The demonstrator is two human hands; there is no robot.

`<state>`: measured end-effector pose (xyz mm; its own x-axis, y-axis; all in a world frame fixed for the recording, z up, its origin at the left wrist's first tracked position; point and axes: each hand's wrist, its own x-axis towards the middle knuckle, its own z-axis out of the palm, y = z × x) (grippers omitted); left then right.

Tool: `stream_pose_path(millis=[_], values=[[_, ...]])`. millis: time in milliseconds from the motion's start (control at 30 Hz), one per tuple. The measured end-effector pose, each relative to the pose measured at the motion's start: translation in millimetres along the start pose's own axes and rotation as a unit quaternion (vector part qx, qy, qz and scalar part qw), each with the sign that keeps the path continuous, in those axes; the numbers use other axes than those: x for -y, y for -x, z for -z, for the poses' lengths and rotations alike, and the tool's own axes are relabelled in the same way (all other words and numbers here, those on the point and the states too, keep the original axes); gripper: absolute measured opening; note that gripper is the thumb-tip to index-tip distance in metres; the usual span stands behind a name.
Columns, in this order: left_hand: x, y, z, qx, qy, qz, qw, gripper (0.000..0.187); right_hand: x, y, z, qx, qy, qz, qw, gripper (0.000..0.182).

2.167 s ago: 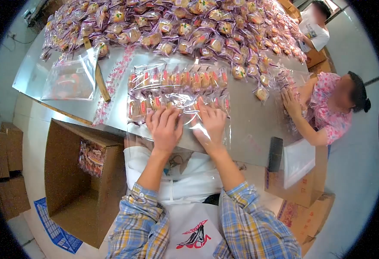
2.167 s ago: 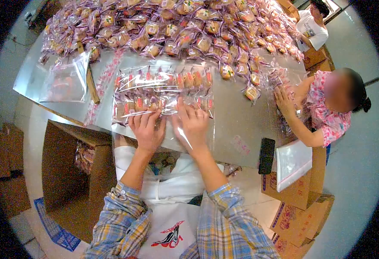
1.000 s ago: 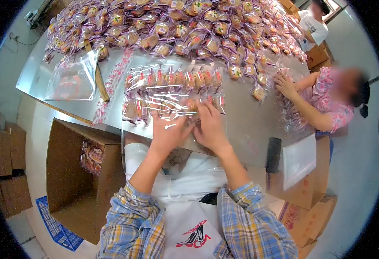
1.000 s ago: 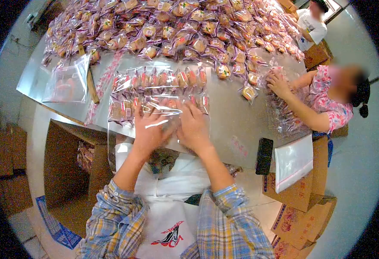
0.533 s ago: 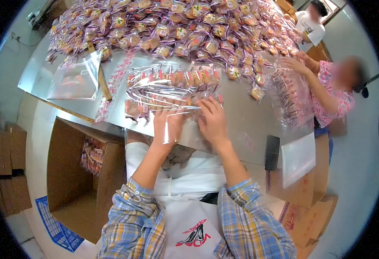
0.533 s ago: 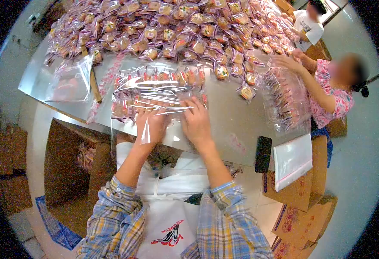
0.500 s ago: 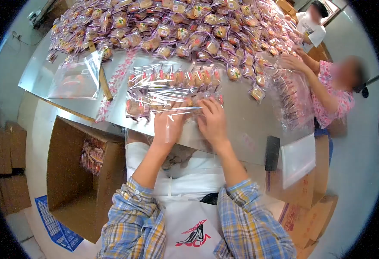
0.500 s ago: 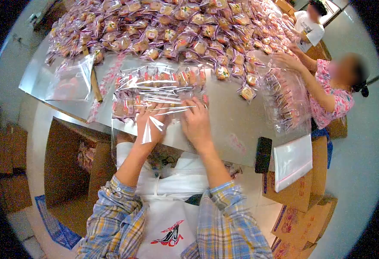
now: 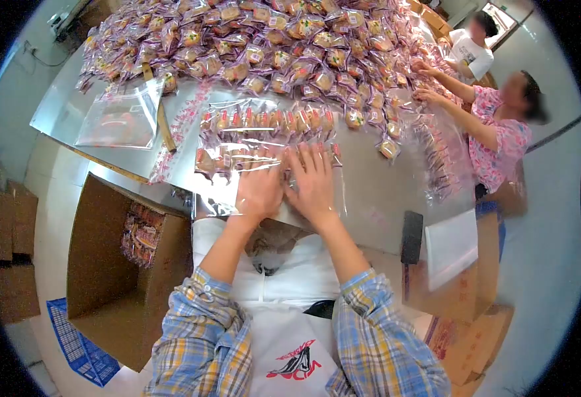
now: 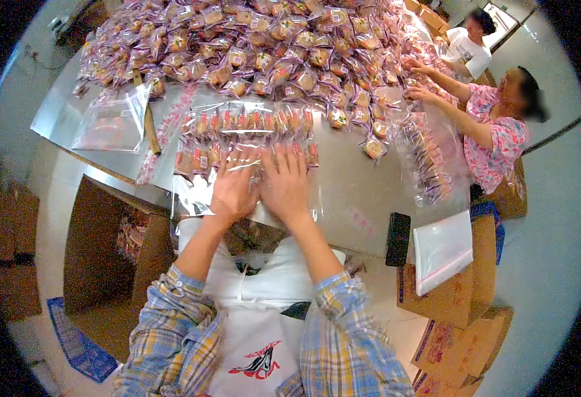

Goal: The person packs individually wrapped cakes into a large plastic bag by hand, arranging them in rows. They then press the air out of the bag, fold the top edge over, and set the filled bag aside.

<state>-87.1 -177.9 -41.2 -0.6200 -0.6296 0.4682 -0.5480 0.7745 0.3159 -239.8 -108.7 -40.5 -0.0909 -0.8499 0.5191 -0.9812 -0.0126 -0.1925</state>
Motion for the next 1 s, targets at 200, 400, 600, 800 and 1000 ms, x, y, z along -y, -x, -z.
stream_pose_path(millis=[200,400,600,800,1000], values=[[28.2,12.9,25.2,-0.015,-0.079,0.017,0.997,0.044,2.1,-5.0,-12.8,-0.002,0.012,-0.022,1.000,0.053],[34.4,9.6,6.8,-0.046,-0.121,0.039,0.991,0.053,-6.4,-2.0,-28.5,-0.035,0.011,-0.034,0.999,0.047],[22.7,0.9,11.9,-0.042,-0.130,0.033,0.990,0.052,-8.5,-12.7,-22.0,-0.003,0.022,-0.031,0.999,0.054],[33.8,14.7,1.2,0.001,-0.158,0.028,0.987,0.053,30.7,21.1,68.5,0.327,-0.276,0.151,0.891,0.060],[39.0,14.5,-20.6,-0.115,-0.114,0.012,0.987,0.053,-7.4,-111.2,90.2,0.075,-0.372,0.157,0.912,0.034]])
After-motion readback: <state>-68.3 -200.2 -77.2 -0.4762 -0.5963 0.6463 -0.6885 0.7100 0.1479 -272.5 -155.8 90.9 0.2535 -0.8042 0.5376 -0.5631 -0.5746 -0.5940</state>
